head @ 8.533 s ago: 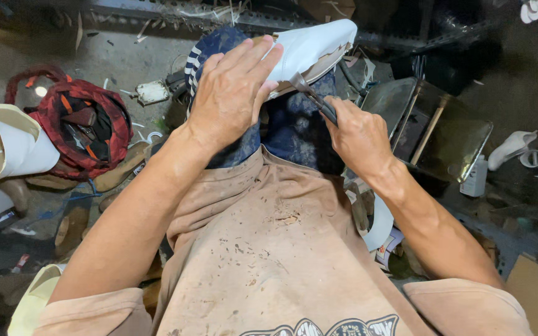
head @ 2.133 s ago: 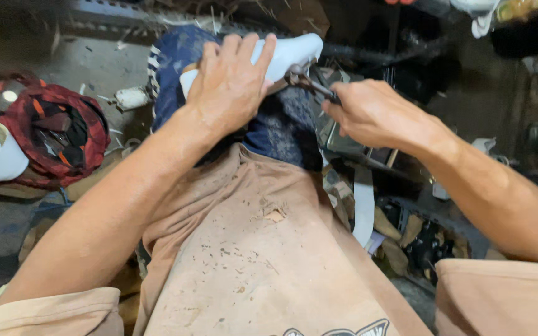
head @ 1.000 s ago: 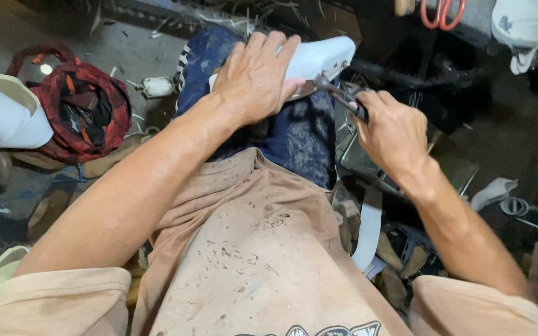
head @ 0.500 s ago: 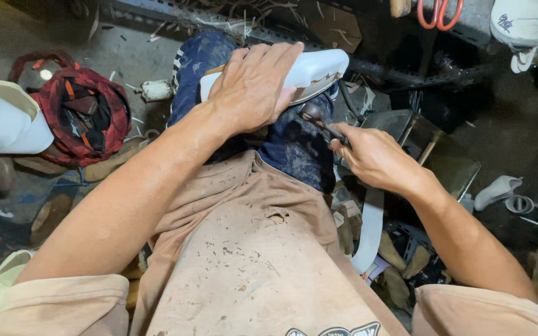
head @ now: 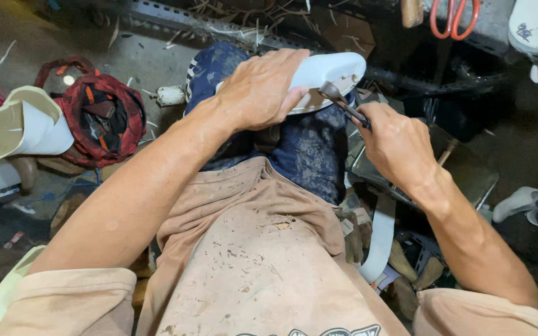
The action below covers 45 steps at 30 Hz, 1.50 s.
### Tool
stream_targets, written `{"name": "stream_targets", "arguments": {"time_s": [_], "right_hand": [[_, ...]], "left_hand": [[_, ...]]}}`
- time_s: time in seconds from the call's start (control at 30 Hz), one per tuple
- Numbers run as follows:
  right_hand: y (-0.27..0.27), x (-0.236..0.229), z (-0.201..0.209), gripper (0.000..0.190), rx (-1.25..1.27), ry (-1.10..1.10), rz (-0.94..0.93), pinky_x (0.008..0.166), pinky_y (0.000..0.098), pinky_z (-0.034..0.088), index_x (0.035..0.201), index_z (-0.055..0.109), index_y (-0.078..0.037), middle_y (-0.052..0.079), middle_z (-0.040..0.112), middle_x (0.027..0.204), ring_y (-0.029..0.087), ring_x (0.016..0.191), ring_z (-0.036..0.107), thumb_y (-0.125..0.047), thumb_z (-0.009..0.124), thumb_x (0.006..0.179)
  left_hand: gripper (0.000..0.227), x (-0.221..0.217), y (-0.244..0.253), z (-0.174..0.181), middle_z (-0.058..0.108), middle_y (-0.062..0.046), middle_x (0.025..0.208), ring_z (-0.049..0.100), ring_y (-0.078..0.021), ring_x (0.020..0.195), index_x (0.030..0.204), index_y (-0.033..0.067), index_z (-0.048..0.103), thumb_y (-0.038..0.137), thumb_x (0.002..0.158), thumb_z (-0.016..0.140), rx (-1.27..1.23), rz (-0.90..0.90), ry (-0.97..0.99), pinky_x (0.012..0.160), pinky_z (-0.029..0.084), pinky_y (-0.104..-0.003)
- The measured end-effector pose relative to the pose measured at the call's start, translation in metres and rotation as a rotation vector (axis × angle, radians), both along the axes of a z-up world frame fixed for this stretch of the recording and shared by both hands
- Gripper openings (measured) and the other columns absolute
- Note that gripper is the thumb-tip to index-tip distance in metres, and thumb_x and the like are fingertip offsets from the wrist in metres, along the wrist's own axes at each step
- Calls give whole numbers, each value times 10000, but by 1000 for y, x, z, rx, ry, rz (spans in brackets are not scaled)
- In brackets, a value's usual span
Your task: The person sits on the floor and holds a white shoe on their lap. They use a hammer to tap the sole and heel area, then use pliers to pull and adjust material around the shoe's opening. The person alternates between hammering and using pliers to work on the shoe's structure.
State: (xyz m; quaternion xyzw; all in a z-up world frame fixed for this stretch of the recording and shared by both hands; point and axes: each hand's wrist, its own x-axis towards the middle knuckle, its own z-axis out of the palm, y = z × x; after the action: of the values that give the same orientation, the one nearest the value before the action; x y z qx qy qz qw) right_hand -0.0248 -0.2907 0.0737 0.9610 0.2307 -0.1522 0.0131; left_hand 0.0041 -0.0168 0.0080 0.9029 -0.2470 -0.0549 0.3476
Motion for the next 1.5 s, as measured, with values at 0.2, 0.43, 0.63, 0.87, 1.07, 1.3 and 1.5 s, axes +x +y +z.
{"name": "stream_targets", "arguments": {"time_s": [0.2, 0.43, 0.63, 0.87, 1.07, 1.3, 1.5], "right_hand": [[-12, -23, -32, 201, 92, -362, 138, 498, 423, 516, 1183, 650, -83, 69, 680, 1007, 293, 814, 690, -135, 717, 1000], [-13, -55, -60, 137, 184, -157, -6, 427, 523, 450, 1016, 585, -102, 79, 641, 861, 409, 643, 647, -223, 627, 1066], [-4, -39, -38, 209, 151, 2, -64, 563, 572, 450, 943, 531, -102, 118, 658, 853, 461, 755, 633, -275, 548, 1059], [10, -12, 13, 324, 16, 551, -58, 751, 492, 428, 961, 563, -110, 161, 715, 882, 468, 921, 608, -377, 417, 1070], [0, 24, 6, 323, 115, 697, -44, 744, 416, 437, 1114, 583, -145, 88, 669, 876, 320, 803, 602, -414, 417, 1051], [1, 50, 18, 305, 116, 691, -188, 686, 308, 477, 855, 611, -151, -13, 717, 647, 151, 647, 643, -342, 507, 1069], [-20, -7, -41, 82, 333, 94, -10, 596, 513, 466, 1074, 593, -99, 133, 706, 847, 414, 784, 691, -163, 620, 1031]], "left_hand": [[552, -4, -4, 0, 595, -192, 1290, 594, -434, 1088, 1405, 39, 449, 295, 962, 656, -33, -17, -139, 864, 486, -559], [648, -28, -11, -2, 588, -217, 1327, 578, -370, 1205, 1410, -17, 496, 342, 947, 772, 59, -10, -438, 1013, 449, -454], [494, -23, -21, -13, 609, -92, 1218, 558, -315, 1124, 1231, 89, 575, 490, 957, 662, 38, 135, -283, 920, 393, -474], [460, 1, -9, 5, 586, -156, 1226, 554, -425, 1084, 1354, 139, 503, 430, 1004, 569, 82, -38, 38, 857, 413, -592], [506, 9, -8, 8, 571, -142, 1354, 531, -410, 1174, 1434, 145, 452, 392, 999, 529, 67, -133, 146, 896, 395, -607], [426, 15, -3, 13, 602, -192, 1209, 574, -443, 1073, 1349, 108, 470, 345, 997, 506, 34, -167, 171, 863, 436, -576], [425, 16, -7, 9, 625, -195, 1227, 593, -441, 1059, 1347, 92, 478, 335, 1004, 538, -11, -142, 182, 854, 448, -561]]}}
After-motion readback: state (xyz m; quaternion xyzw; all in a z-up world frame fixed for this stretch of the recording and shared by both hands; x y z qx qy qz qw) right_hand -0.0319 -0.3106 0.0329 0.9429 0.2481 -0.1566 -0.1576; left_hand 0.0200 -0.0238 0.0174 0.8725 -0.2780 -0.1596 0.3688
